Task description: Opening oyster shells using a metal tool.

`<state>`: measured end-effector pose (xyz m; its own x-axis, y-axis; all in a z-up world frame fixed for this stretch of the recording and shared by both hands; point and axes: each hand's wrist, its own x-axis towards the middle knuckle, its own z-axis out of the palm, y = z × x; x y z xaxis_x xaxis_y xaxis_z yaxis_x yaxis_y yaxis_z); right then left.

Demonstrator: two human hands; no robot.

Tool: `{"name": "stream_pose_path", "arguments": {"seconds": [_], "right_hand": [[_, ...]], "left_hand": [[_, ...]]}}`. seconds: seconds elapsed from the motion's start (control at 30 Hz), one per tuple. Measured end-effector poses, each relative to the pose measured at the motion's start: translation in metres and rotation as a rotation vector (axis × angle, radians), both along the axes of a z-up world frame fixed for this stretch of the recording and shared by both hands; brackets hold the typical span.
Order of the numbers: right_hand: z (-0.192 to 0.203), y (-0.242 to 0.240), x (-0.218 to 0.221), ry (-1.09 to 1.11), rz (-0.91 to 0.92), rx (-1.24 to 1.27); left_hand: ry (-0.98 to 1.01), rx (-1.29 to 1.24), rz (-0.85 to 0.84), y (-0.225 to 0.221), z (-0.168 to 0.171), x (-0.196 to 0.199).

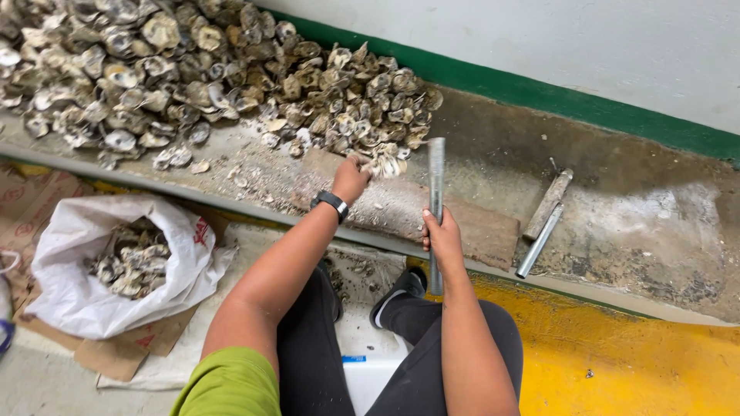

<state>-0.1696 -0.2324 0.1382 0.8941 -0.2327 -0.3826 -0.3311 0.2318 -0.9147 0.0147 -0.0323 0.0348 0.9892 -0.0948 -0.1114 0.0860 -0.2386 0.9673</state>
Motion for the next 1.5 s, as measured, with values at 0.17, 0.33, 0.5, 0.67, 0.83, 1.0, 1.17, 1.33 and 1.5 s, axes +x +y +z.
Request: {"name": "stream_pose_path", "arguments": {"seconds": [0.17,0.33,0.5,0.67,0.83,1.0,1.17,1.33,1.5], "right_hand": [[-0.011,0.016,-0.011,0.037,0.081,-0.417],[-0.009,0.01,-0.014,0.026,0.061,-0.418],[-0.006,0.007,-0.015,0.026,0.045,-0.403],[0.013,0.025,-0.019,0.054,0.048,-0.409],[0.007,0.036,-0.019,0.002,0.098,-0.44],[-0.009,0.045,-0.021,-0.076,0.323,-0.98],[0.018,0.069,-0.035,-0.113,0.196,-0.805],[-0.072,0.055,-0.027,-0.363,0.001,-0.629],[-0.032,0.073,-0.021,0.065,0.344,-1.148]], "left_hand": [[-0.154,0.352,-0.032,0.029,-0.05,-0.036],[-0.132,0.538,-0.214,0.036,0.056,-0.075],[-0.191,0.835,-0.366,0.023,0.004,-0.061],[-0.209,0.382,-0.099,0.007,-0.017,-0.034],[0.198,-0.18,0.062,0.025,-0.028,-0.021],[0.463,-0.299,0.175,0.032,-0.084,0.007],[0.313,0.019,0.121,0.038,-0.075,0.006],[0.092,0.383,0.071,0.038,-0.071,0.002],[0.246,0.278,0.026,0.047,-0.039,-0.006]]}}
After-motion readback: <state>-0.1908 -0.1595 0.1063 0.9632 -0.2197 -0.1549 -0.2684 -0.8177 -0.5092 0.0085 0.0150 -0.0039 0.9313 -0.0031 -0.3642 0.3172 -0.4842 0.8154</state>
